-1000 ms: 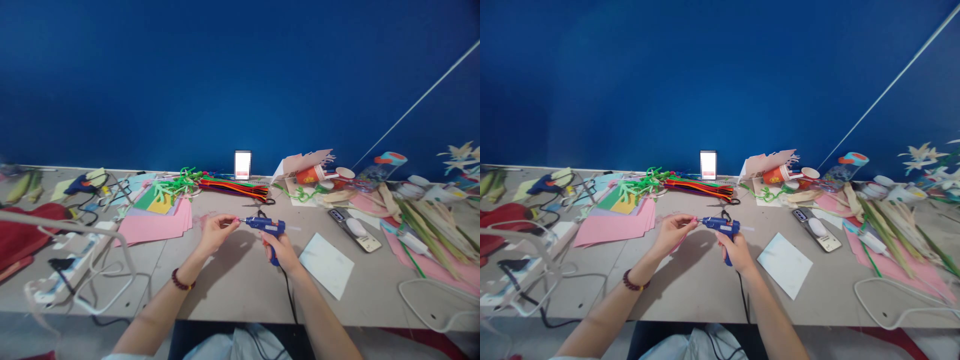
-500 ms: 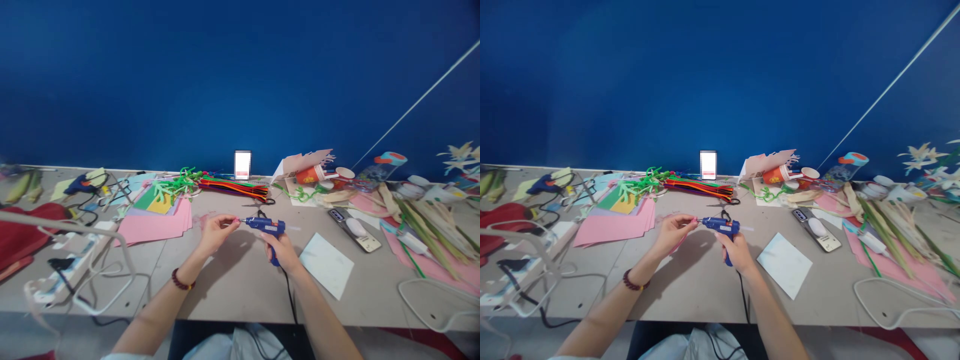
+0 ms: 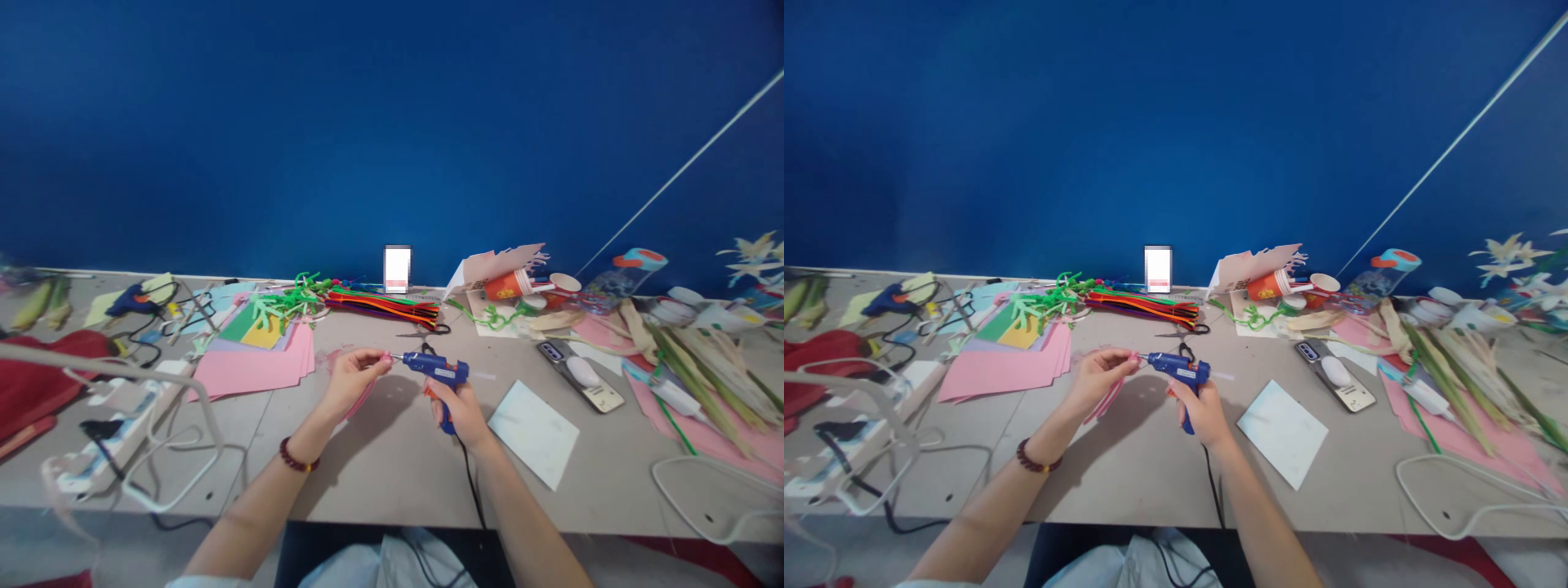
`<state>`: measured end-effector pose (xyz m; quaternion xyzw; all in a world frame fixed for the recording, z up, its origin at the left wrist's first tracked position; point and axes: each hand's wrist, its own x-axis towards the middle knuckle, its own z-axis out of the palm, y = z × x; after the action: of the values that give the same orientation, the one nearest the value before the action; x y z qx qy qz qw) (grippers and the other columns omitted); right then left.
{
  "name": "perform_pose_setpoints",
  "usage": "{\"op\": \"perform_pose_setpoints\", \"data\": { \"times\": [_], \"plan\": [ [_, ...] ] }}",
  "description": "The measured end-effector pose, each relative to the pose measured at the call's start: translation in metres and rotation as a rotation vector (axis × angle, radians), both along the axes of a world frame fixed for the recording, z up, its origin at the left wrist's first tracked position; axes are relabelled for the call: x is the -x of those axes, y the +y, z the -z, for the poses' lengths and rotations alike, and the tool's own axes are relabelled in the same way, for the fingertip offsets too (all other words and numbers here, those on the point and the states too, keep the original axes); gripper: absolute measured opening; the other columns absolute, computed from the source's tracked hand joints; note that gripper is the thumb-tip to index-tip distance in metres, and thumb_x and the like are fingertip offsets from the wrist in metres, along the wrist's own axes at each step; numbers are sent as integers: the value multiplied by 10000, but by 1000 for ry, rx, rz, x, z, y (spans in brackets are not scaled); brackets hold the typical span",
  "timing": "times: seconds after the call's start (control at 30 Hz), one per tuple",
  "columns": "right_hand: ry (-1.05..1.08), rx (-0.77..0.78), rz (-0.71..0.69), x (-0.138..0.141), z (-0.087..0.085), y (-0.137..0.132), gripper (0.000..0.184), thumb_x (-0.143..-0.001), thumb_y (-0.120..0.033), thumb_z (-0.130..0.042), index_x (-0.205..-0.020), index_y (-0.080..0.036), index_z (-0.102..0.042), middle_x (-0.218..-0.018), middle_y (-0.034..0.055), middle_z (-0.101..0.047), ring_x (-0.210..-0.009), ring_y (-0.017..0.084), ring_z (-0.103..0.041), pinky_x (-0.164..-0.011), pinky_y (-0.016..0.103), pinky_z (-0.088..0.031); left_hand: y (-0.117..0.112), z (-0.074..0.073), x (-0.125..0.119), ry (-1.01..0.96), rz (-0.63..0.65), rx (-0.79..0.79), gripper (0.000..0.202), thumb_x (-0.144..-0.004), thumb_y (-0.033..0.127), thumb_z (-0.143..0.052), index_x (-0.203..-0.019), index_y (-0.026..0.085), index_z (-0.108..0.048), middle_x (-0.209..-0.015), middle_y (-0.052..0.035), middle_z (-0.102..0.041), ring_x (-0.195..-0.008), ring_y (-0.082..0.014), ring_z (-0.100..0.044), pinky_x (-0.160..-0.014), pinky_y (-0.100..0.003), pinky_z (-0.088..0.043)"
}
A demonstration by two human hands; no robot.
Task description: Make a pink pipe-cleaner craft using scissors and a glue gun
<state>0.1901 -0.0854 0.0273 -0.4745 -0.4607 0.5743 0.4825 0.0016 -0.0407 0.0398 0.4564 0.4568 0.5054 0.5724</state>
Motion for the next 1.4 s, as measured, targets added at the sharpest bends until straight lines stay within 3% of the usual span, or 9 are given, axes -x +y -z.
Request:
{"op": "perform_pose_setpoints", "data": {
  "times": [0.67,0.87,1.2,1.4],
  "plan": [
    [28,36,-36,-1,0,0,353,-750,-509,-592,-712,-158,-584,-307,-57,-458,-269,91,-399,-346,211,-320,2,6,2,-32,9,13,293,-588,311,-799,-803,130,-718,-733,-65,-719,-644,-140,-650,-649,-243,-525],
    [5,39,-35,-1,1,1,347,-761,-503,-590,-728,-157,-583,-306,-64,-452,-270,92,-399,-346,207,-329,0,-1,-1,12,-33,-12,298,-569,312,-807,-785,128,-718,-739,-69,-720,-657,-153,-654,-673,-267,-537],
    [-82,19,16,-2,1,-1,363,-764,-520,-587,-741,-158,-609,-328,-54,-470,-291,98,-415,-354,219,-344,-1,-7,-3,70,-87,-54,283,-561,314,-798,-766,137,-717,-784,-78,-724,-721,-179,-662,-713,-293,-539],
    [8,19,78,-4,1,1,395,-755,-544,-590,-763,-149,-601,-334,-54,-463,-301,98,-430,-349,207,-342,2,-6,0,-42,-114,25,294,-545,317,-813,-762,145,-714,-720,-56,-720,-652,-142,-654,-687,-265,-528]
  ]
}}
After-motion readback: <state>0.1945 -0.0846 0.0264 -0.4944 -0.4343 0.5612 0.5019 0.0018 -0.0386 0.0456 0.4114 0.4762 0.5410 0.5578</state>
